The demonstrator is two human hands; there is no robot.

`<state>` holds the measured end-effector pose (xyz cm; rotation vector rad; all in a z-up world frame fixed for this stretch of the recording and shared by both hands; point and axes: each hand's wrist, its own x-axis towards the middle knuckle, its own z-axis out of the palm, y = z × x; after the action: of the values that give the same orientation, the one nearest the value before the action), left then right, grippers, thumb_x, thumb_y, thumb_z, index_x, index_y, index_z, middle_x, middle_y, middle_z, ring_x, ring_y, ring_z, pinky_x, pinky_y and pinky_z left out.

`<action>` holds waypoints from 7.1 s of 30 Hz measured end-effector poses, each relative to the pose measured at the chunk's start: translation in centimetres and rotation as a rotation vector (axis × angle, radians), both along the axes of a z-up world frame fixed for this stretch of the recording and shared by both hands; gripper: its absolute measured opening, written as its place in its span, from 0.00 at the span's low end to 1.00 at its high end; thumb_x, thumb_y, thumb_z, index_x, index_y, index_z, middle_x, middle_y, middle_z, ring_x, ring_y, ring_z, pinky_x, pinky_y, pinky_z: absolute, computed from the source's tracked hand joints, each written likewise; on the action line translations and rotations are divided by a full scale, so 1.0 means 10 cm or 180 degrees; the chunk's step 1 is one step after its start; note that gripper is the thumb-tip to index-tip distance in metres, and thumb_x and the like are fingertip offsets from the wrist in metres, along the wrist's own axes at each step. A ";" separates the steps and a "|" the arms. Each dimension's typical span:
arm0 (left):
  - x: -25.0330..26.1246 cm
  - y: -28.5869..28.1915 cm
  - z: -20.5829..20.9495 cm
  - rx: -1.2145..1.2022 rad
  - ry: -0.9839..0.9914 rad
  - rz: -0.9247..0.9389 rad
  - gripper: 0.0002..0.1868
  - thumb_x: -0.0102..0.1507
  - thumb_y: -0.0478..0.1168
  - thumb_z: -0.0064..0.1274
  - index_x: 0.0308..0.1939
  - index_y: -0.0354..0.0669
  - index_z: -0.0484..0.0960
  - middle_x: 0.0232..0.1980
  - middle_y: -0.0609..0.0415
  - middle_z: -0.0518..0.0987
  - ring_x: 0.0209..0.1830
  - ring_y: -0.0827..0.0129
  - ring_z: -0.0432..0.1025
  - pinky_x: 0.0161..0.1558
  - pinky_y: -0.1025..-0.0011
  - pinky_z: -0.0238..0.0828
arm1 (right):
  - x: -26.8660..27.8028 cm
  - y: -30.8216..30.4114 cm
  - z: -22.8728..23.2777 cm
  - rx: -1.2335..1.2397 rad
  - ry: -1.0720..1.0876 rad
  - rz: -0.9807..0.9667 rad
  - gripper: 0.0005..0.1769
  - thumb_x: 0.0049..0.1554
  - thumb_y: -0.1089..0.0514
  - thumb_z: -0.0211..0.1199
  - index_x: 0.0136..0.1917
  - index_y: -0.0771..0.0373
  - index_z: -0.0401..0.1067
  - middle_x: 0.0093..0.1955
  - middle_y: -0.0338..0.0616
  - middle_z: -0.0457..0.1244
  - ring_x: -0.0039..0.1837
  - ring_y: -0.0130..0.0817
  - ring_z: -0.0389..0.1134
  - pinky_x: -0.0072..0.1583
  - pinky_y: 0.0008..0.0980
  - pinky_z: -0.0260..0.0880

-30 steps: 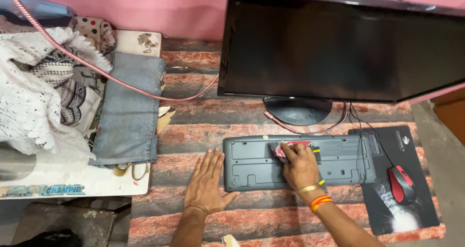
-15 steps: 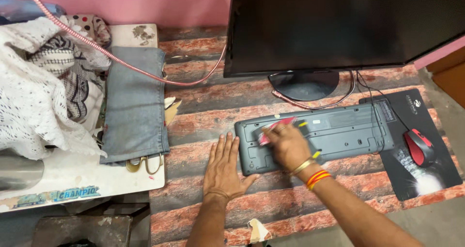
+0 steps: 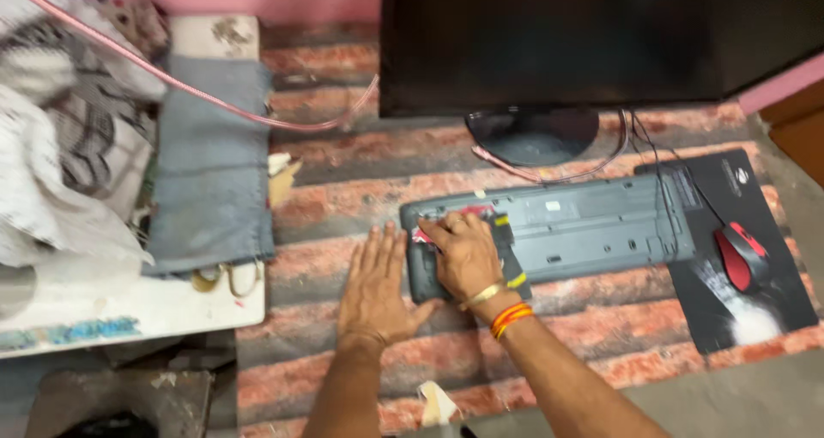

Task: The person wipes the keys of a black computer keyboard with a patterned cloth. They then flip the keyboard over to clean the underside and finally wipe the mousepad on the desk.

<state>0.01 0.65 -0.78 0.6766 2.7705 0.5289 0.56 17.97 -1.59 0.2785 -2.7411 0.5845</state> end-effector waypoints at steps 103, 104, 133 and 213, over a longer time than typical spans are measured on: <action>0.04 0.02 -0.22 -0.0211 0.0242 -0.0042 0.60 0.55 0.78 0.46 0.81 0.54 0.45 0.84 0.46 0.43 0.81 0.56 0.35 0.77 0.58 0.28 | 0.55 1.02 0.18 0.0529 -0.0058 0.0139 0.29 0.46 0.74 0.60 0.59 0.57 0.79 0.44 0.44 0.65 0.45 0.43 0.64 0.50 0.41 0.69; 0.05 0.02 -0.22 -0.0204 0.0233 -0.0039 0.59 0.55 0.78 0.46 0.80 0.53 0.45 0.83 0.46 0.43 0.81 0.56 0.35 0.77 0.58 0.28 | 0.57 1.05 0.19 0.0488 -0.0023 0.0075 0.28 0.45 0.73 0.61 0.58 0.56 0.79 0.43 0.44 0.65 0.46 0.44 0.64 0.50 0.42 0.69; 0.04 0.00 -0.10 -0.0257 0.0057 -0.0042 0.59 0.54 0.69 0.55 0.79 0.51 0.44 0.82 0.47 0.43 0.82 0.56 0.36 0.78 0.58 0.28 | 0.70 0.19 0.15 0.0497 -0.0275 0.0191 0.32 0.44 0.71 0.59 0.62 0.53 0.77 0.45 0.46 0.63 0.47 0.46 0.64 0.49 0.44 0.66; 0.03 0.01 -0.21 -0.0438 -0.0011 -0.0129 0.56 0.57 0.78 0.40 0.79 0.57 0.41 0.83 0.48 0.40 0.82 0.57 0.31 0.78 0.59 0.24 | 0.69 0.70 -0.06 0.0637 0.0089 -0.1316 0.23 0.52 0.70 0.59 0.58 0.54 0.78 0.47 0.46 0.65 0.48 0.49 0.64 0.51 0.47 0.64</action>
<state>0.32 0.77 -2.91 0.6973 2.7524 0.3271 7.44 25.01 -2.22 -0.2314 -2.7156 0.1942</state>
